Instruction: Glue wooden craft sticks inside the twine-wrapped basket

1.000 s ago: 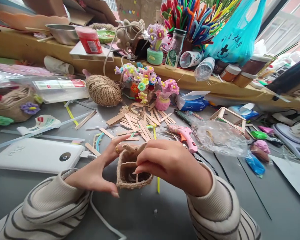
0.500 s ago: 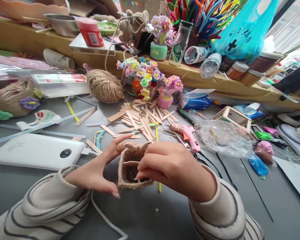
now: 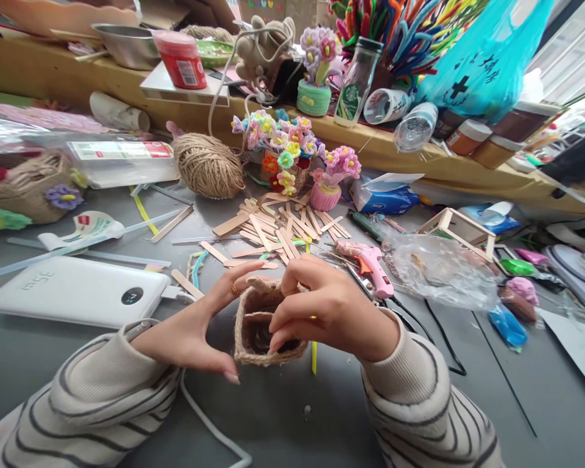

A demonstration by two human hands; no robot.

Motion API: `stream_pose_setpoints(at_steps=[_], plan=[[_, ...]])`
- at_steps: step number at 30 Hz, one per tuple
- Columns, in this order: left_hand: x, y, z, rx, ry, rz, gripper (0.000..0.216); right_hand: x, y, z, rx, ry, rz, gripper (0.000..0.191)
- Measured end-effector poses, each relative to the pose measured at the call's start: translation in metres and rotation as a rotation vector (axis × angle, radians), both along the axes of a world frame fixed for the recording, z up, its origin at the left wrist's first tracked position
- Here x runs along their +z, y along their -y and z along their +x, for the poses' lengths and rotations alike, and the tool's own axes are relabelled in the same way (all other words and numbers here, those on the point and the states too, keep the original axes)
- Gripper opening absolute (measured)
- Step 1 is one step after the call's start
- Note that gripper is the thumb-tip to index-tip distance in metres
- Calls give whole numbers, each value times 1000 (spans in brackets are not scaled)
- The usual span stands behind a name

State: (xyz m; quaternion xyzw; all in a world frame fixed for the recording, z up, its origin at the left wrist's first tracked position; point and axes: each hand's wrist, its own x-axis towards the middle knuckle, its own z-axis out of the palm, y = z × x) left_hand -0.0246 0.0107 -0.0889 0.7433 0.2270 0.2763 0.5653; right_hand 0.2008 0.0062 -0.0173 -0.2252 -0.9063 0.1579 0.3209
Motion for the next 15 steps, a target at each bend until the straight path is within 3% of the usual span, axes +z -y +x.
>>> stream_pose_setpoints(at_steps=[7,15], plan=[[-1,5,8,33,-25,113,116,0,1,3,26,50,-1,14],[0,8,10,33,0,128,112,7,13,3,-19,142,-33,11]])
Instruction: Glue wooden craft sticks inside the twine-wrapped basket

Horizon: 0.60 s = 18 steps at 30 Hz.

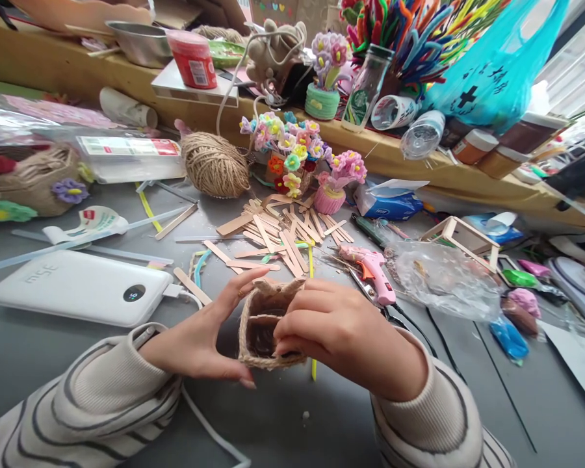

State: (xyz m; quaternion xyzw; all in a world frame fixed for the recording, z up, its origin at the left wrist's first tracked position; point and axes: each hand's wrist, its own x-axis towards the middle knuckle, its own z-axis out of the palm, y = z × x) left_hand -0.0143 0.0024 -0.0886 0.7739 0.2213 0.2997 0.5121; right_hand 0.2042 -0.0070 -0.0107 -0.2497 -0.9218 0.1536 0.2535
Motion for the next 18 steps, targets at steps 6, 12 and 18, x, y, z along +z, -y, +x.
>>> stream_pose_setpoints(at_steps=[6,12,18], plan=[[-3,-1,-1,8,2,3,111,7,5,3,-14,117,-25,13],[-2,0,-1,0,1,4,114,6,13,6,-82,151,1,20],[-1,0,-1,6,11,14,112,2,19,4,-155,181,40,21]])
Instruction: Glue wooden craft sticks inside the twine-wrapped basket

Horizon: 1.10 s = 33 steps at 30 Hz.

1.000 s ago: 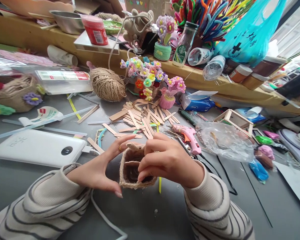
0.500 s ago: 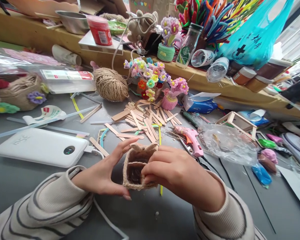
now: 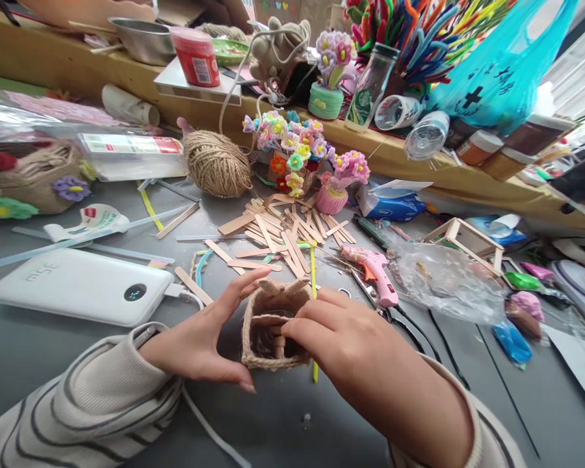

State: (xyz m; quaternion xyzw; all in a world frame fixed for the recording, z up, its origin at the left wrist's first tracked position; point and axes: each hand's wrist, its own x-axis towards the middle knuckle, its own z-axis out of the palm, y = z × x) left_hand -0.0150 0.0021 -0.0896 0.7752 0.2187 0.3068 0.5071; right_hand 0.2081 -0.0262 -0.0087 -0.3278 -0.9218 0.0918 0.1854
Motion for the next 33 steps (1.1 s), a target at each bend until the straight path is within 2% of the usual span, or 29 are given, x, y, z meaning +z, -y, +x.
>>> stream_pose_setpoints(at_steps=[7,13,23,33], plan=[[0,0,0,0,-5,-15,112,1,-2,-3,-40,-7,44,21],[0,0,0,-5,9,-9,112,4,-3,-4,35,12,86,23],[0,0,-1,-7,-20,18,114,7,-1,-5,25,30,104,26],[-1,-1,-1,-12,-4,9,112,6,0,-1,0,-4,73,18]])
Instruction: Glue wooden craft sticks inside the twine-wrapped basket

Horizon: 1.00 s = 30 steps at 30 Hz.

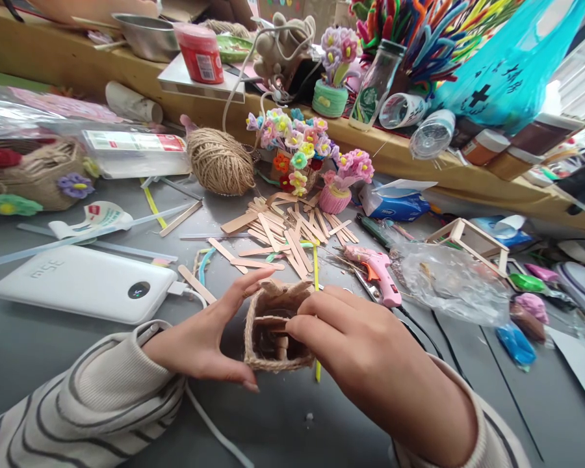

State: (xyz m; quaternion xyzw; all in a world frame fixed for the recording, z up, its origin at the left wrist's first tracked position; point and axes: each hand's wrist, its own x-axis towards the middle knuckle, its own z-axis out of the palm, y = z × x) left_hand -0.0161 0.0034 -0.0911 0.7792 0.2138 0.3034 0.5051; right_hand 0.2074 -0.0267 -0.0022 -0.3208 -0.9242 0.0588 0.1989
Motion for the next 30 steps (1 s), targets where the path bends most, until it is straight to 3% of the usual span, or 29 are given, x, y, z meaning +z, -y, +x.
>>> stream_pose_setpoints(at_steps=[15,30], plan=[[1,1,0,-8,-26,-31,111,-1,2,-3,29,26,-113,16],[2,1,-1,-7,-24,4,108,-3,2,-2,10,-2,-18,16]])
